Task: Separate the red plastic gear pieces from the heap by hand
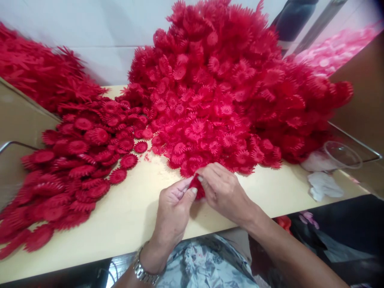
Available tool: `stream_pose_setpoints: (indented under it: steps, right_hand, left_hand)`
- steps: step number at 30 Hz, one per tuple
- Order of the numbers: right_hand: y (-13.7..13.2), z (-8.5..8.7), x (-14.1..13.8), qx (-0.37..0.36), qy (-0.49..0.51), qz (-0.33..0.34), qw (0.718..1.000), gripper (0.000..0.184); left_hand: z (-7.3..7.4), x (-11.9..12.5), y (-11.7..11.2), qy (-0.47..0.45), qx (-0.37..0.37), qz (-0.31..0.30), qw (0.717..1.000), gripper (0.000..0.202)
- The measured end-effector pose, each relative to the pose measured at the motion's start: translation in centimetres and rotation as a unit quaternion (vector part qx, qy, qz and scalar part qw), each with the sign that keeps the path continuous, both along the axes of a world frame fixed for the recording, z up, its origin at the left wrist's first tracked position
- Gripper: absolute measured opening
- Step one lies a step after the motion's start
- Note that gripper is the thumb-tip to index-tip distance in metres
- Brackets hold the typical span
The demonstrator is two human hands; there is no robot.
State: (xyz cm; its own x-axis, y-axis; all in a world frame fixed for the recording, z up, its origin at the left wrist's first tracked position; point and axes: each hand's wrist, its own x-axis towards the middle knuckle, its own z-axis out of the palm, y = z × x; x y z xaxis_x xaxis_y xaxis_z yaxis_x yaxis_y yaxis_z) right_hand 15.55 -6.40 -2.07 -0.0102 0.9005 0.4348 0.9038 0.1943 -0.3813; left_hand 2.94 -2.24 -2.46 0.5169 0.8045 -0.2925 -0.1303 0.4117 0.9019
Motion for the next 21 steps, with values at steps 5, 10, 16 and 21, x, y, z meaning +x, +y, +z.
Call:
stream_pose_setpoints:
  steps: [5, 10, 16, 21]
  right_hand:
    - [0.9, 0.7, 1.9, 0.116, -0.07, -0.125, 0.983, 0.021]
    - [1.2, 3.4, 3.9, 0.082, 0.044, -0.106, 0.99, 0.015]
    - [-0.3, 2.9, 1.5, -0.04, 0.109, 0.073, 0.991, 0.005]
    - [-0.6, 1.5, 1.1, -0.031, 0.096, 0.079, 0.992, 0.01]
  left_hand:
    - [0.6, -0.2, -0.3, 0.019, -0.038, 0.015, 0.999, 0.019]
    - [1.7, -0.2, 0.2, 0.014, -0.06, 0.028, 0.998, 0.012]
    - [1.6, -0.1, 0.5, -0.026, -0.04, 0.023, 0.999, 0.021]
    - [1.4, 0.1, 0.3, -0.011, -0.047, 0.004, 0.999, 0.02]
